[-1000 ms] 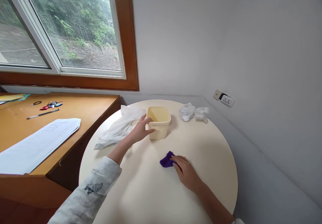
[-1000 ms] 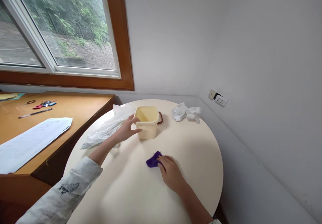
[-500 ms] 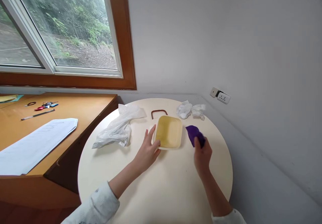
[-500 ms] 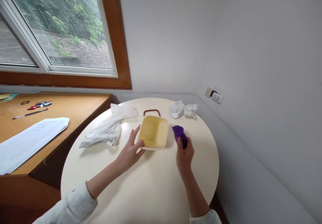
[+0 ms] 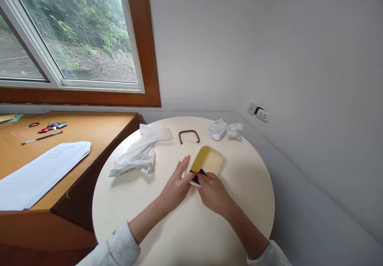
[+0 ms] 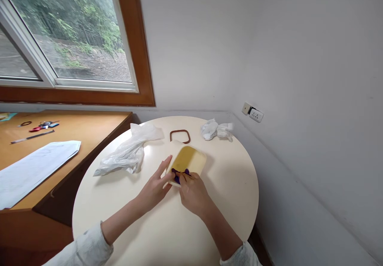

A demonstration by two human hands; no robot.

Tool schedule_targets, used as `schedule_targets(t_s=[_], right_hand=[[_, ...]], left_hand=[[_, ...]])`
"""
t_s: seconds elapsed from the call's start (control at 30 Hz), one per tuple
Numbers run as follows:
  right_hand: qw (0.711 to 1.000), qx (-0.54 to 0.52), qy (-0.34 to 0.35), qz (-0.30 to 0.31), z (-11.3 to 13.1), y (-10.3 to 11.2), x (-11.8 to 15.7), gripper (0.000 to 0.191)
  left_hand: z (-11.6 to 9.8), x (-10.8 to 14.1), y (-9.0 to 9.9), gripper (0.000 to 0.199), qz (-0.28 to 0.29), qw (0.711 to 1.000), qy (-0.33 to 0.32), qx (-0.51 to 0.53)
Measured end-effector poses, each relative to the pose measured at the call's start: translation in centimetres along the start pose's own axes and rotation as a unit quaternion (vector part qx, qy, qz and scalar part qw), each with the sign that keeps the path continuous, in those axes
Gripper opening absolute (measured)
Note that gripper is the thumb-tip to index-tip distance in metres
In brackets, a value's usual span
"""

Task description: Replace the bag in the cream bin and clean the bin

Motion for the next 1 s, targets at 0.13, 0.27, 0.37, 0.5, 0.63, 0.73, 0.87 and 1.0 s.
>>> schedule_targets(t_s=[0.13,0.27,0.37,0.5,0.63,0.73,0.87,1.0], right_hand=[[0.998,-0.020,0.001,0.053,0.3,0.7,-0.1,0.034],[0.993,-0.058,0.048,0.094,1.6,1.9,0.4,0.032],[0.981,-0.130,0.033,0.144,1.8,2.1,0.5,0.022],[0.933,-0.268,-0.026,0.238,1.2,0.8,0.7,0.022],[0.902,-0.367,-0.051,0.221,1.0,-0.3,0.6,0.015],[0.856,-0.471,-0.010,0.211,1.6,-0.5,0.2,0.019],[0.759,-0.603,0.051,0.242,2.1,-0.5,-0.3,0.030],[0.709,-0.657,0.052,0.252,1.6,-0.9,-0.3,0.037]], left_hand=[[1.6,-1.2,2.3,0.069,0.021,0.998,-0.008,0.051],[3.9,-2.2,3.6,0.125,0.144,0.989,-0.015,0.014],[4.3,-2.3,3.7,0.125,0.205,0.979,-0.021,0.001],[3.5,-1.9,3.5,0.119,0.211,0.977,-0.004,0.002],[3.1,-1.5,3.7,0.116,0.211,0.977,0.003,-0.010],[3.3,-1.2,4.2,0.118,0.232,0.973,0.010,-0.010],[3.5,-0.7,4.6,0.119,0.241,0.970,0.017,0.003],[3.3,-0.5,4.7,0.117,0.216,0.976,0.007,0.002]])
Point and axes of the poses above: each hand's wrist, its own x-axis away from the middle knuckle, its own y-axis out of the back of the hand, z = x × y, the point moved 4 cm from there along -x, towards the middle knuckle, and after that the axes turned 8 degrees about z, right-handed, at the moved point
